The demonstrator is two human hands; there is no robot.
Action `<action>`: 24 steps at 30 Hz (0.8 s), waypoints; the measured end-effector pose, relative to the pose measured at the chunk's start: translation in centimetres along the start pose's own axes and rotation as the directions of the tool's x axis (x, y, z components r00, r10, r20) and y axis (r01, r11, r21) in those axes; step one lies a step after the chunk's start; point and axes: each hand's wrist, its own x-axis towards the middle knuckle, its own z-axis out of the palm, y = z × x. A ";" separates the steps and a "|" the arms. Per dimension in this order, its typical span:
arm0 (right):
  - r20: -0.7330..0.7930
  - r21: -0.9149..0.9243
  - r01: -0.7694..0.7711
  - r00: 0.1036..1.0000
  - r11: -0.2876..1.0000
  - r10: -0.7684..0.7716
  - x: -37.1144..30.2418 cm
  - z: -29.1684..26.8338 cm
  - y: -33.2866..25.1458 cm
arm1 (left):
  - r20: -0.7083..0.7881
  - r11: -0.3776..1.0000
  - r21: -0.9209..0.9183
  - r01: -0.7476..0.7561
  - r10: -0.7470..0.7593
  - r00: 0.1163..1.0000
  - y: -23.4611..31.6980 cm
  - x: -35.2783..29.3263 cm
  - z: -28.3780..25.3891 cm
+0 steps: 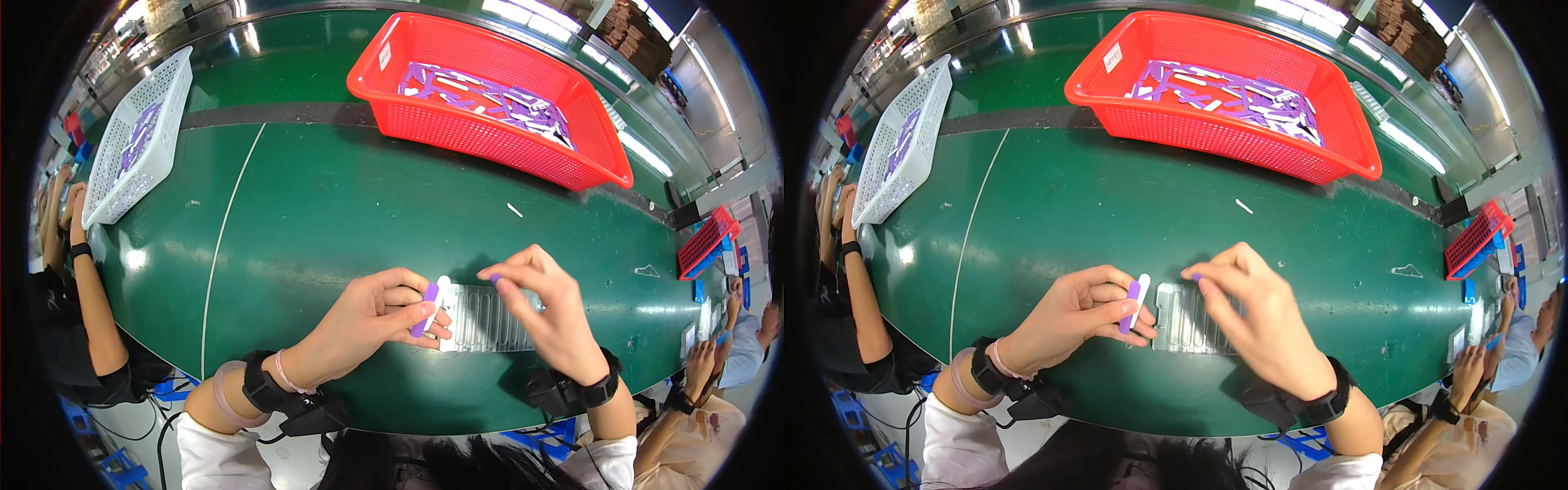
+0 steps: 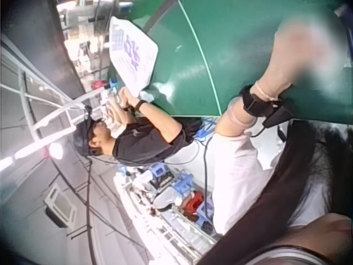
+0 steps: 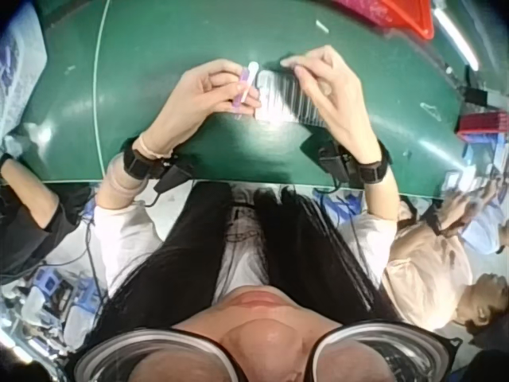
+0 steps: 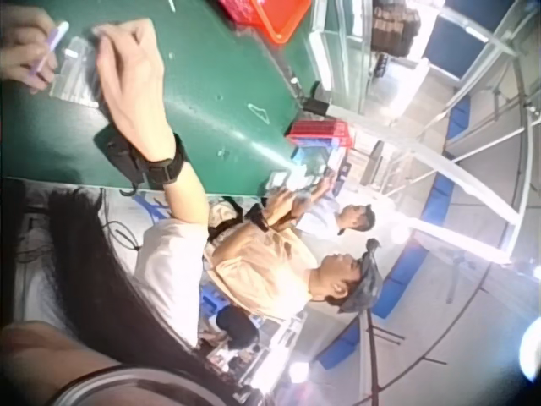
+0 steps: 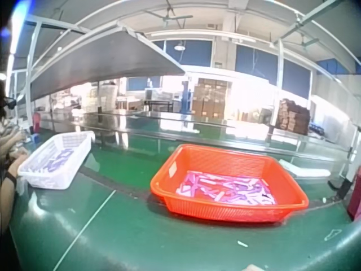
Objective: Assembling small purple and white plastic components by hand and placing them into a tray.
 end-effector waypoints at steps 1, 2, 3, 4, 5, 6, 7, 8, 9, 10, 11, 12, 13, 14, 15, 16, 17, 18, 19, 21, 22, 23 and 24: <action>0.019 -0.165 0.109 0.994 0.980 -0.107 -0.2 0.3 -0.5 | -0.005 1.000 -0.020 0.011 -0.011 1.000 0.0 0.1 0.0; 0.057 -0.210 0.131 0.991 0.969 -0.122 -0.4 0.9 -0.5 | -0.010 0.999 -0.039 0.021 -0.022 1.000 0.0 0.1 0.0; 0.099 -0.309 0.204 0.978 0.929 -0.182 -0.7 1.3 -0.4 | -0.003 0.999 -0.040 0.022 -0.023 1.000 0.0 0.1 0.0; 0.138 -0.388 0.287 0.958 0.876 -0.253 -1.0 1.6 -0.5 | -0.005 0.999 -0.043 0.018 -0.019 1.000 0.0 0.1 -0.1; 0.184 -0.460 0.367 0.930 0.809 -0.317 -1.2 1.8 -0.6 | -0.008 0.999 -0.047 0.014 -0.015 1.000 0.0 0.1 -0.1; 0.229 -0.469 0.434 0.901 0.769 -0.369 -1.3 2.0 -0.5 | -0.008 0.999 -0.048 0.014 -0.014 1.000 -0.1 0.1 -0.1; 0.230 -0.469 0.435 0.900 0.769 -0.369 -1.5 2.1 -0.6 | -0.007 0.999 -0.046 0.005 -0.005 1.000 -0.1 0.1 -0.1; 0.226 -0.454 0.458 0.889 0.764 -0.399 -1.8 2.3 -0.8 | -0.005 0.999 -0.044 -0.004 0.004 1.000 -0.1 0.0 -0.1; 0.222 -0.440 0.481 0.877 0.758 -0.427 -2.2 2.4 -0.8 | -0.006 0.999 -0.046 -0.005 0.005 1.000 -0.1 0.0 -0.1; 0.224 -0.440 0.484 0.875 0.756 -0.430 -2.5 2.4 -0.9 | -0.015 1.000 -0.026 -0.003 0.002 1.000 0.1 -0.1 0.0; 0.226 -0.440 0.484 0.875 0.756 -0.429 -2.8 2.6 -0.8 | -0.023 1.000 -0.005 0.001 -0.001 1.000 0.2 -0.2 0.1; 0.206 -0.443 0.486 0.873 0.754 -0.442 -3.0 3.0 -0.7 | -0.024 1.000 -0.006 0.000 0.000 1.000 0.3 -0.2 0.1; 0.187 -0.446 0.487 0.871 0.751 -0.454 -3.2 3.3 -0.6 | -0.029 1.000 0.019 -0.007 0.007 1.000 0.3 -0.2 0.2; 0.224 -0.481 0.465 0.885 0.743 -0.409 -3.5 3.0 -1.0 | -0.033 0.999 0.044 -0.013 0.014 0.999 0.3 -0.1 0.2; 0.225 -0.480 0.466 0.884 0.743 -0.410 -3.6 2.9 -1.3 | -0.034 0.999 0.043 -0.013 0.014 0.999 0.2 -0.2 0.2; 0.205 -0.518 0.434 0.899 0.737 -0.386 -3.6 2.9 -1.6 | -0.021 0.997 0.060 -0.048 0.049 0.999 -0.1 -0.2 0.2; 0.184 -0.554 0.400 0.914 0.730 -0.361 -3.6 2.9 -1.7 | -0.007 0.994 0.076 -0.082 0.083 0.997 -0.3 -0.2 0.2; 0.194 -0.562 0.373 0.927 0.738 -0.321 -3.4 2.8 -1.7 | -0.005 0.994 0.077 -0.081 0.082 0.997 -0.4 -0.2 0.3; 0.191 -0.563 0.370 0.928 0.739 -0.319 -3.2 2.7 -1.4 | 0.006 0.992 0.084 -0.099 0.099 0.995 -0.4 -0.2 0.3; 0.132 -0.482 0.332 0.942 0.811 -0.307 -2.8 2.4 -0.7 | 0.016 0.989 0.094 -0.116 0.115 0.993 -0.6 -0.3 0.3; 0.065 -0.276 0.206 0.979 0.939 -0.195 -2.6 2.1 -0.7 | 0.039 0.985 0.116 -0.131 0.127 0.991 -0.7 -0.3 0.3; 0.064 -0.275 0.207 0.978 0.939 -0.197 -2.2 2.1 -0.8 | 0.063 0.980 0.137 -0.144 0.137 0.989 -0.7 -0.3 0.2; 0.030 0.137 0.013 0.999 0.991 -0.017 -2.0 1.8 -0.8 | 0.066 0.979 0.140 -0.146 0.138 0.988 -0.5 -0.3 0.4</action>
